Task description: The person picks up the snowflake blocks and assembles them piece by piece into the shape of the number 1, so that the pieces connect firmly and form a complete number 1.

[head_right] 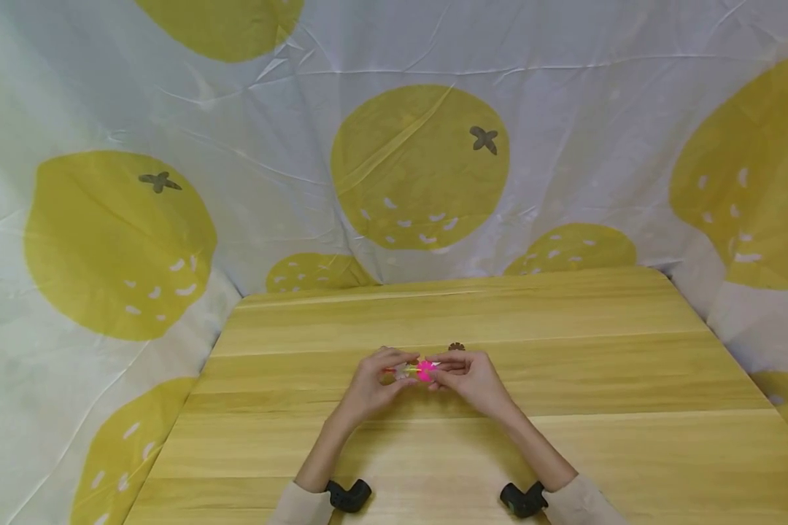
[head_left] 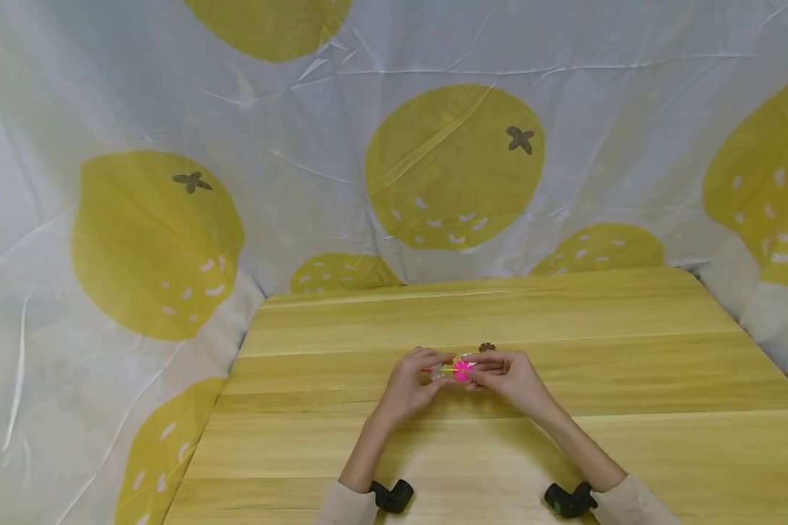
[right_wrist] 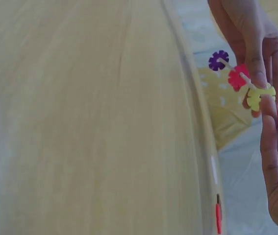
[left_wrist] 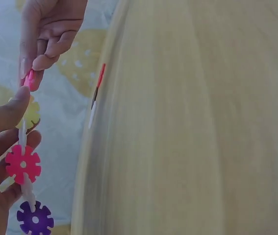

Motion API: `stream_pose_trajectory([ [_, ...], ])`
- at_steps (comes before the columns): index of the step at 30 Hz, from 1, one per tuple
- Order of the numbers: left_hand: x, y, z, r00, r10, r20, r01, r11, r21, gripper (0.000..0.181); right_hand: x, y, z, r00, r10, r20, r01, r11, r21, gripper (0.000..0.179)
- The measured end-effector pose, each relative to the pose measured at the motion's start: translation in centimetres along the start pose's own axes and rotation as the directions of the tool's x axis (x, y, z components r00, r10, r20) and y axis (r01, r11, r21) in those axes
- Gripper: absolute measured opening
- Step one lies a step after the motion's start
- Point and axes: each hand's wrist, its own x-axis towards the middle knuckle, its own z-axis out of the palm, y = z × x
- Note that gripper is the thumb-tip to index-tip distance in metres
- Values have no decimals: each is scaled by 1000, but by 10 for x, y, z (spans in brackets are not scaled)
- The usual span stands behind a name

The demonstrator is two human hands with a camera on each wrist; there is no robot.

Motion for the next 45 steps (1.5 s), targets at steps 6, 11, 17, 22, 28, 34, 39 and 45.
stream_pose_trajectory([
  [6,1,-1,0,998,36,-42,-39,998,-56,37,2,2,4,1000,-3,-23,5,999,51,38],
  [11,2,0,2,998,36,-56,-41,995,-88,33,3,3,7,999,17,-29,-15,998,53,39],
  [17,1,0,3,996,30,-79,-38,995,-94,29,5,4,3,998,47,-43,-46,999,29,40],
  [22,-1,-4,1,997,-42,-62,36,995,-96,28,7,6,-12,991,48,-122,-52,998,-27,43],
  [28,-3,-8,-3,993,-106,-45,102,991,-85,29,10,10,-30,981,67,-184,-85,992,-90,35],
  [34,-3,-9,-5,992,-118,-39,114,989,-93,29,17,13,-32,982,49,-182,-82,981,-174,32],
  [39,-1,-10,-5,991,-125,-39,120,988,-97,29,27,15,-22,987,14,-159,-56,963,-264,31],
  [45,-1,-11,-6,989,-149,-22,146,985,-91,28,36,14,-12,990,-8,-141,-45,929,-368,33],
])
